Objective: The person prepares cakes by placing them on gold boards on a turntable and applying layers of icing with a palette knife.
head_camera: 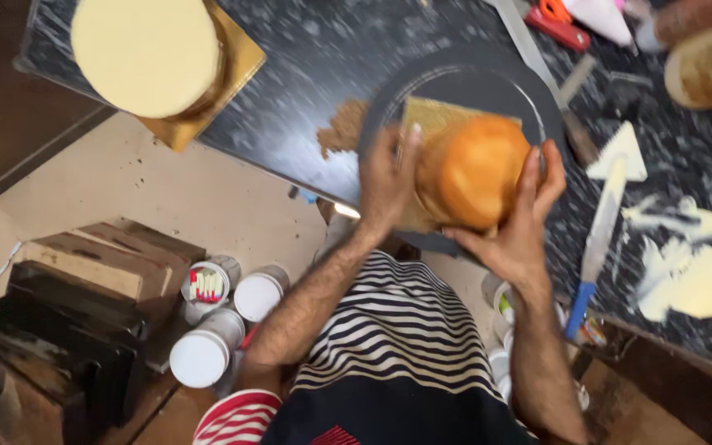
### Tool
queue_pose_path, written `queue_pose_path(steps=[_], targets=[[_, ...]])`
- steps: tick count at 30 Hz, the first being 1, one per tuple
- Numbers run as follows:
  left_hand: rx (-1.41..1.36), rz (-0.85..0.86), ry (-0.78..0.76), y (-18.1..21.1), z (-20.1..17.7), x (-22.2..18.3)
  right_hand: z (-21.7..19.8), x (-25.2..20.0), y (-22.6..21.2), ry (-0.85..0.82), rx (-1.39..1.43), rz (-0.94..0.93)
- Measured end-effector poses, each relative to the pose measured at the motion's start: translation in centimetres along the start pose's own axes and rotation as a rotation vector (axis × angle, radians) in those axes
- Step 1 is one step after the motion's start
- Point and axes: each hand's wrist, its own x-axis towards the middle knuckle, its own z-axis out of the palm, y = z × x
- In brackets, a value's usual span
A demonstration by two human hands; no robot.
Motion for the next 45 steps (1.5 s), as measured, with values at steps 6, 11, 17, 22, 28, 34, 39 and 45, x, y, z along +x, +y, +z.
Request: queue_pose_path(steps=[6, 11, 17, 22, 28, 34, 39, 45], targets=[[0.266, 0.580, 0.248, 0.4, 0.8, -1.9, 4.5, -3.4, 4.8, 0.139, 0.640, 0.052], [-0.521, 0.468, -0.138, -1.6, 1.1, -1.4, 4.8, -3.3, 3.8, 0.183, 0.525, 0.007], [-0.660, 0.443, -0.188, -2.5, 1.0, -0.9, 5.2, -2.2, 1.7, 0.319, 0.208, 0.046], [-0.518, 0.449, -0.225, -1.6, 0.9, -1.3, 5.5, -2.5, 0.8, 0.300, 0.132, 0.104], [-0.054, 0.566, -0.187, 0.3, 0.3, -2.2, 3.2, -6.9, 3.1, 0.393, 0.353, 0.180], [0.623, 0.823, -0.335, 5.7, -1.3, -3.5, 1.1, -18.6, 11.5, 0.483, -0.411, 0.791], [0.962, 0.890, -0.325, 7.0, 0.7, -3.6, -0.1, -21.6, 15.2, 0.103, -0.386, 0.995], [1.114, 0.901, -0.241, 5.9, 1.3, -3.9, -2.5, -24.7, 17.1, 0.490, 0.587, 0.932]])
